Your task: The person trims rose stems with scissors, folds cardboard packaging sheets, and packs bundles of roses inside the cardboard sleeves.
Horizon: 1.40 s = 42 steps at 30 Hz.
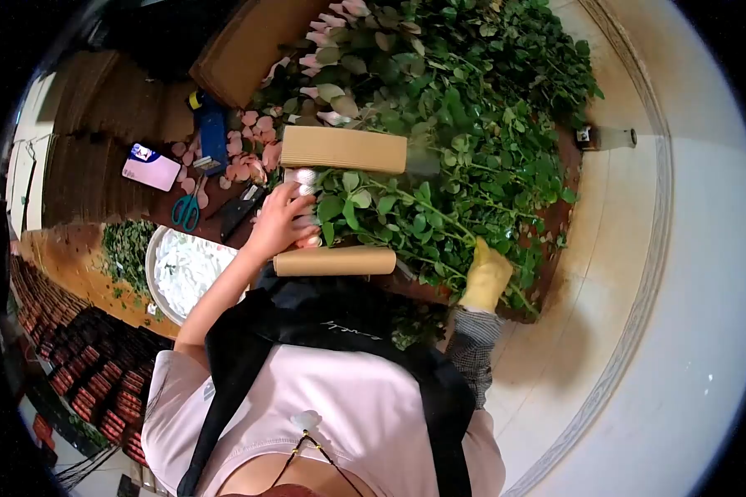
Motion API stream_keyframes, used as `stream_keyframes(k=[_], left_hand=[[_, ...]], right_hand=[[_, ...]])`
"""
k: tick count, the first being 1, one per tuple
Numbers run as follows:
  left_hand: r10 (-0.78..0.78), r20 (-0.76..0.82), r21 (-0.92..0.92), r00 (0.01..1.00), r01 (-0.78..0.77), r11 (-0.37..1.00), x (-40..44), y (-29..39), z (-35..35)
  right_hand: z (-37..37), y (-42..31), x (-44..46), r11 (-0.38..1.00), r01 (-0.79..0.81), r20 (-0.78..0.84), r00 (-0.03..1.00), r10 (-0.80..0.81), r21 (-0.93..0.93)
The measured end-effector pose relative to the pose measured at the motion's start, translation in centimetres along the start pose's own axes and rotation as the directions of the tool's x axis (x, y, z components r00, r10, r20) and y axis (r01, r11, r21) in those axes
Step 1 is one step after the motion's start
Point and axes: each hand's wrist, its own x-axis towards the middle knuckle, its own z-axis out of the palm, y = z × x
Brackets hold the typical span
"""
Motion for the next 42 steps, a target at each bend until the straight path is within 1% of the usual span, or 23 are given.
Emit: stream_keyframes(k=[1, 3, 5, 7, 9, 11, 13, 16, 20, 23, 24, 25, 28, 29, 30, 31, 33, 35, 37, 39, 40, 41, 42], left_hand=[[0.015, 0.008, -0.002, 1.0, -0.015, 1.0, 0.1, -0.1, 0.1], [0.03, -0.045, 0.015, 0.999, -0.029, 0.999, -0.2, -0.5, 0.5], [0.032, 0.031, 0.072, 0.999, -0.034, 0.997, 0.2, -0.2, -0.5], [0.048, 0.048, 0.072, 0.998, -0.051, 0.996, 0.3, -0.2, -0.8], [0.047, 0.082, 0.078, 0.996, -0.054, 0.995, 0.5, -0.2, -0.8], [0.044, 0.086, 0.061, 0.995, -0.049, 0.997, 0.8, 0.1, -1.0], [0.069, 0.092, 0.076, 0.993, -0.076, 0.994, 1.1, 0.5, -1.1], [0.061, 0.131, 0.09, 0.989, -0.074, 0.993, 1.4, 0.4, -1.0], [0.095, 0.06, 0.068, 0.994, -0.099, 0.993, 0.9, -0.3, -0.8], [-0.044, -0.097, -0.157, 0.994, 0.028, 0.987, -0.5, -0.5, -2.2], [-0.198, -0.092, -0.178, 0.976, 0.18, 0.967, -1.5, -1.3, -2.4], [-0.414, -0.032, -0.275, 0.91, 0.39, 0.879, -2.3, -2.0, -2.2], [-0.47, 0.108, -0.375, 0.876, 0.473, 0.797, -2.4, -1.6, -2.3], [-0.501, 0.296, -0.288, 0.814, 0.576, 0.765, -1.2, 0.1, -3.6], [-0.413, 0.276, -0.168, 0.868, 0.467, 0.868, -1.4, -0.6, -2.6], [-0.315, 0.275, -0.042, 0.908, 0.339, 0.94, -1.6, -1.4, -1.7], [-0.254, 0.253, -0.096, 0.934, 0.285, 0.954, -0.2, 0.1, -2.5], [-0.265, 0.207, -0.12, 0.942, 0.293, 0.949, -0.6, -0.6, -1.5], [-0.339, 0.1, -0.527, 0.935, 0.339, 0.779, -1.4, -1.5, -1.9], [-0.556, -0.034, -0.641, 0.831, 0.409, 0.649, -2.2, -3.7, -4.9], [-0.565, -0.051, -0.53, 0.824, 0.457, 0.714, -2.2, -3.9, -6.3], [-0.576, -0.07, -0.407, 0.814, 0.504, 0.762, -2.2, -3.7, -7.7], [-0.547, -0.079, -0.389, 0.834, 0.479, 0.787, -1.2, -1.9, -7.5]], right_hand=[[-0.5, -1.1, 0.6, 0.986, -0.026, -0.042, 0.999, 0.019, -0.167], [2.5, -1.7, 0.7, 0.978, 0.001, -0.172, 0.984, -0.038, -0.209], [2.9, -3.3, 0.5, 0.986, -0.082, -0.183, 0.982, 0.055, -0.144], [-1.1, -7.2, 0.8, 1.0, -0.022, -0.347, 0.938, 0.024, 0.011], [-2.2, -9.3, 1.3, 0.943, 0.102, -0.352, 0.936, 0.016, 0.316], [3.9, -10.5, 1.0, 0.83, 0.137, -0.291, 0.956, 0.032, 0.541], [12.3, -10.2, 0.6, 0.936, 0.141, -0.241, 0.968, -0.063, 0.322], [10.9, -9.7, 1.5, 0.884, 0.151, -0.224, 0.973, -0.054, 0.443], [7.2, -8.3, 1.6, 0.667, 0.032, -0.008, 0.999, -0.039, 0.744], [2.8, -8.2, 2.2, 0.83, 0.156, -0.146, 0.985, -0.091, 0.535], [-0.3, -9.3, 2.7, 0.811, 0.149, -0.104, 0.989, -0.109, 0.565], [-2.3, -11.0, 3.2, 0.74, 0.203, -0.129, 0.979, -0.157, 0.641], [-8.1, -18.3, 4.8, 0.405, 0.286, -0.058, 0.87, -0.489, 0.869], [-8.0, -20.2, 5.3, 0.338, 0.293, -0.031, 0.794, -0.607, 0.894], [-7.2, -21.6, 6.1, 0.518, 0.408, 0.11, 0.696, -0.709, 0.752], [-5.0, -23.0, 6.2, 0.634, 0.597, 0.141, 0.664, -0.734, 0.491], [-1.9, -25.4, 7.7, 0.727, 0.661, 0.612, 0.5, -0.613, 0.188], [-0.8, -26.2, 8.0, 0.667, 0.735, 0.634, 0.46, -0.622, 0.121], [0.3, -26.4, 8.0, 0.597, 0.8, 0.662, 0.416, -0.623, 0.059], [1.6, -25.7, 7.9, 0.61, 0.792, 0.625, 0.466, -0.626, 0.02], [2.4, -24.7, 8.1, 0.567, 0.818, 0.514, 0.448, -0.731, 0.094], [2.3, -24.0, 8.4, 0.549, 0.83, 0.524, 0.424, -0.738, 0.101], [2.0, -23.5, 9.0, 0.565, 0.789, 0.446, 0.427, -0.786, 0.242]])
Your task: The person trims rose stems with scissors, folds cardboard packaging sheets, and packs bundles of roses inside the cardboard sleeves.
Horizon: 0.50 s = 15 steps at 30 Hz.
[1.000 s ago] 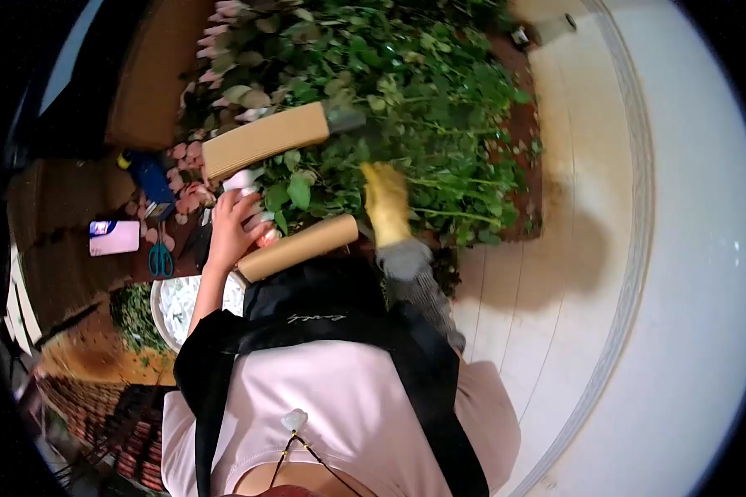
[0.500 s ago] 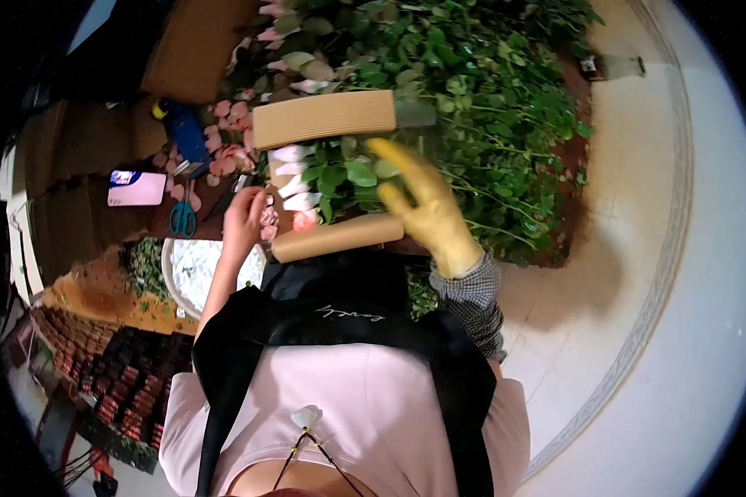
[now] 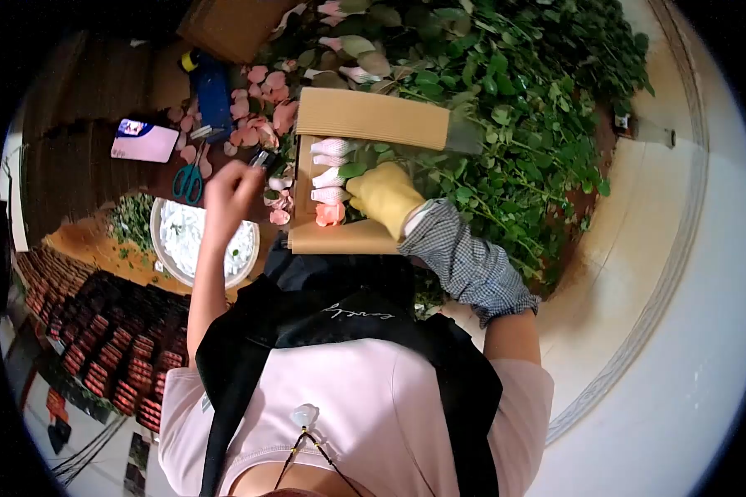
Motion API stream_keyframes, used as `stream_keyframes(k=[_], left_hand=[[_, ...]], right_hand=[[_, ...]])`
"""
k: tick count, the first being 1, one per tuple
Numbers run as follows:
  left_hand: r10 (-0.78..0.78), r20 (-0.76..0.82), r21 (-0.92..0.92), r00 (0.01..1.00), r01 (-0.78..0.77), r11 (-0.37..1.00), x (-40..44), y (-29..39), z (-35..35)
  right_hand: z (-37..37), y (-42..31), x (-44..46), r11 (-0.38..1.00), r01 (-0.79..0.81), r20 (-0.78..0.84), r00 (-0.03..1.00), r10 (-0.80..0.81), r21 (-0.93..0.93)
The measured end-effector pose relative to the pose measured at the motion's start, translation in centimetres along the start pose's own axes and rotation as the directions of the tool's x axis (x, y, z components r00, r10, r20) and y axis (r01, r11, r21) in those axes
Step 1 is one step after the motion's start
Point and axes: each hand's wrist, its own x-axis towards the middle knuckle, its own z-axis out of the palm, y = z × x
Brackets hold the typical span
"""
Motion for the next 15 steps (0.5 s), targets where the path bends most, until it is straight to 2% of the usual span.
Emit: stream_keyframes(k=[1, 3, 5, 6, 7, 9, 10, 11, 12, 13, 14, 15], left_hand=[[-0.096, 0.156, 0.051, 0.983, 0.089, 0.995, -0.2, 1.1, 0.9], [0.006, 0.318, 0.211, 0.948, -0.077, 0.975, -0.4, 0.7, 3.9], [0.134, 0.37, 0.258, 0.919, -0.241, 0.936, -0.4, 0.4, 6.3], [0.18, 0.412, 0.112, 0.893, -0.246, 0.963, -0.3, 0.4, 6.4], [0.175, 0.417, 0.113, 0.892, -0.242, 0.964, -0.4, 0.3, 6.2], [0.168, 0.332, -0.159, 0.928, -0.12, 0.98, -0.3, -0.2, 5.2], [0.068, 0.33, -0.171, 0.941, -0.011, 0.985, -0.4, -1.0, 4.4], [-0.065, 0.178, -0.381, 0.982, 0.13, 0.915, -0.8, -1.6, 3.5], [0.014, 0.006, -0.381, 1.0, -0.01, 0.925, -0.2, -3.0, 1.6], [0.144, -0.054, -0.206, 0.988, -0.153, 0.967, 0.3, -2.3, -0.7], [0.176, -0.048, -0.167, 0.983, -0.182, 0.969, 0.1, -1.3, -1.3], [0.124, -0.025, -0.194, 0.992, -0.126, 0.973, -0.3, -0.2, -0.8]], right_hand=[[-0.4, 0.3, 0.1, 0.989, 0.038, -0.087, 0.996, -0.026, 0.144], [-0.6, 0.1, 0.1, 0.987, 0.018, -0.068, 0.998, -0.007, 0.157], [-0.2, 0.0, 0.1, 0.995, -0.01, -0.012, 1.0, 0.011, 0.102], [0.1, -0.1, 0.1, 0.994, -0.011, -0.005, 1.0, 0.012, 0.109], [0.5, 0.0, 0.4, 0.995, -0.034, -0.019, 0.999, 0.036, 0.091], [1.3, 0.0, 0.8, 0.996, -0.056, -0.039, 0.997, 0.059, 0.074], [1.9, -0.1, 1.2, 0.997, -0.08, -0.003, 0.997, 0.08, 0.021], [2.3, -0.2, 1.3, 0.994, -0.102, 0.037, 0.994, 0.103, -0.029], [2.0, -0.4, 1.0, 0.993, -0.117, 0.019, 0.993, 0.117, -0.004], [1.3, -0.4, 0.4, 0.993, -0.121, 0.019, 0.993, 0.121, 0.004], [0.2, -0.2, -0.4, 0.984, -0.051, -0.063, 0.996, 0.062, 0.172], [-1.4, 0.3, -1.5, 0.946, 0.038, -0.151, 0.988, 0.011, 0.322]])
